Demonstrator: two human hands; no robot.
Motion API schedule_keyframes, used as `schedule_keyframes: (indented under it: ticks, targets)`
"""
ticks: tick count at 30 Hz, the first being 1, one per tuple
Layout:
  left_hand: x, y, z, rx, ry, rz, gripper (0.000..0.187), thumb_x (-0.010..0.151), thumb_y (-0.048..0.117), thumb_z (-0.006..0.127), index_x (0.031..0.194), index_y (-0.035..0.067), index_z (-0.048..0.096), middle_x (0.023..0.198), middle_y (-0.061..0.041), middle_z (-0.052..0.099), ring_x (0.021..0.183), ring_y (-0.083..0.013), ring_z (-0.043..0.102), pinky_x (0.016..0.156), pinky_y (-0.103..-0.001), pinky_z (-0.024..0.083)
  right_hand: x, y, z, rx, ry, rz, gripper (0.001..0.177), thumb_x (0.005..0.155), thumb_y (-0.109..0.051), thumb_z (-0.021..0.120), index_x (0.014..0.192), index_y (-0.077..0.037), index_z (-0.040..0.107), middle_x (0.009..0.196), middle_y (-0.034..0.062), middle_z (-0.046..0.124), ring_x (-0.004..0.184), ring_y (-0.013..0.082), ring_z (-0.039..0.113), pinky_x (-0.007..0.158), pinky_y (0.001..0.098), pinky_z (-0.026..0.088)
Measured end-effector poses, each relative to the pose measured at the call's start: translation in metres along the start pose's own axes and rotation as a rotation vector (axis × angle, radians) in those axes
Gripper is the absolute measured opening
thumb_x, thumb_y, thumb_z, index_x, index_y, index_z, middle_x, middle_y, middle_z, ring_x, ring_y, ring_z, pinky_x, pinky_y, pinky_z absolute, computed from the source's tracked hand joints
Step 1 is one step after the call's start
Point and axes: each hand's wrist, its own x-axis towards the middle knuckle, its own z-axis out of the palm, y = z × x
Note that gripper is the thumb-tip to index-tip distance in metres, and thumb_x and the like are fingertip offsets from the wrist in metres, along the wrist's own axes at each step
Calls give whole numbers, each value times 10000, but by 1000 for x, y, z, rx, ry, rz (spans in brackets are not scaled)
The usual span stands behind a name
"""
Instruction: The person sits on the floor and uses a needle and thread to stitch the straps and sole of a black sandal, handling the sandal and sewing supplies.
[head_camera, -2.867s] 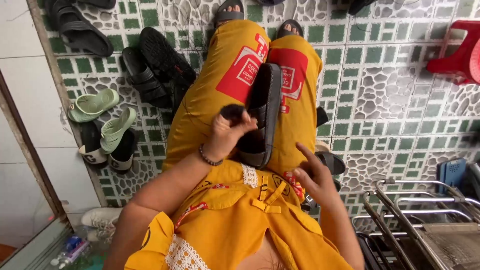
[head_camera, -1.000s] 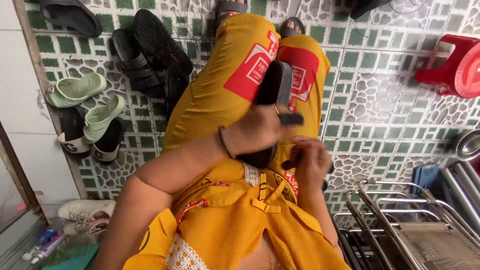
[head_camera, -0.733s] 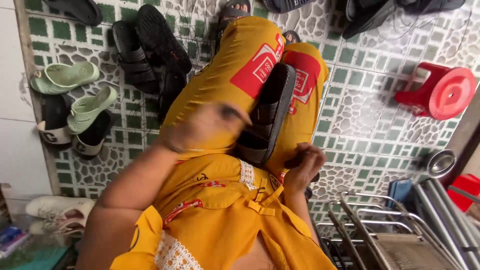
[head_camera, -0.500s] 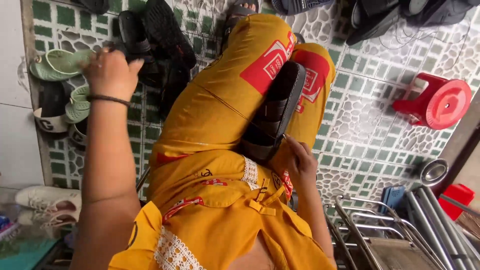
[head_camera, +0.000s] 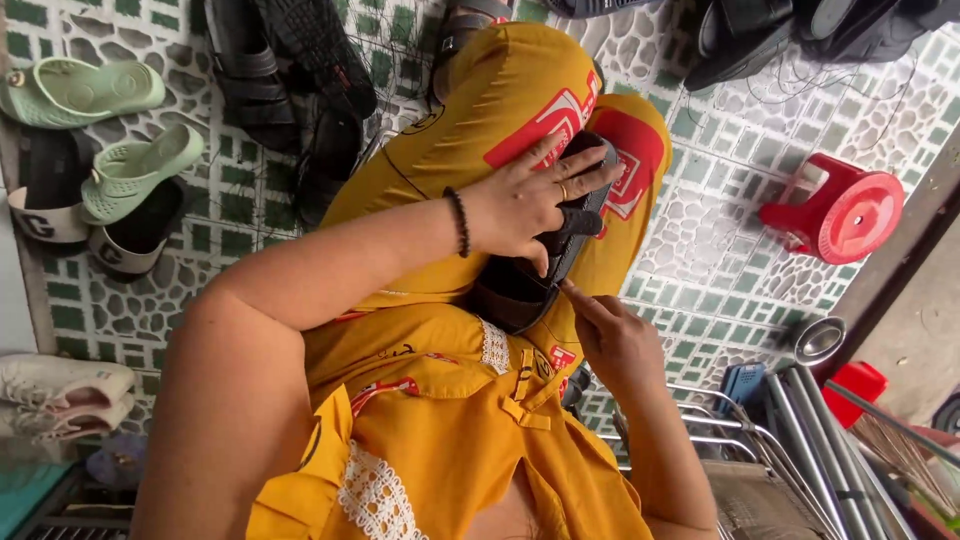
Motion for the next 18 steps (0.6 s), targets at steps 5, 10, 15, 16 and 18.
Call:
schedule_keyframes:
  ticks: [5, 10, 15, 16, 18]
  targets:
    - [9, -2, 11, -24, 79, 100, 604, 624, 554, 803, 1101, 191, 727, 1542, -73, 311, 1445, -362, 130, 1168, -624, 65, 15, 2, -15, -99, -76, -85, 301, 890, -65, 592, 1158, -142, 704, 847, 174, 708, 606, 311, 694, 445, 385, 547]
    - [11, -4, 4, 18, 113, 143, 496, 628, 552, 799, 957, 183, 763, 1433, -65, 501, 1417, -396, 207, 1185, -626, 42, 29, 14, 0, -97, -100, -159, 195, 913, -101, 566, 1052, -99, 702, 816, 156, 708, 550, 268, 680, 407, 352, 531]
    - [7, -2, 8, -32, 152, 117, 391, 645, 470, 840, 849, 143, 771, 1490, -63, 433, 1412, -384, 236, 1187, -628, 54, 28, 26, 10, -118, -75, -175, 119, 921, -204, 601, 962, -99, 639, 753, 121, 694, 551, 268, 672, 401, 374, 523]
    - [-2, 8, 3, -24, 161, 111, 391, 645, 470, 840, 849, 143, 771, 1490, -63, 433, 1412, -384, 236, 1187, -628, 54, 27, 22, 6, -125, -74, -186, 119, 921, -204, 601, 962, -99, 639, 753, 121, 694, 551, 268, 672, 401, 374, 523]
    - [-21, 26, -6, -135, 193, 1, 374, 765, 496, 753, 717, 126, 732, 1405, -94, 526, 1385, -307, 348, 1201, -574, 60, 25, 14, 2, -189, -57, -268, 140, 935, -222, 584, 976, -109, 656, 893, 100, 710, 673, 253, 704, 487, 347, 558]
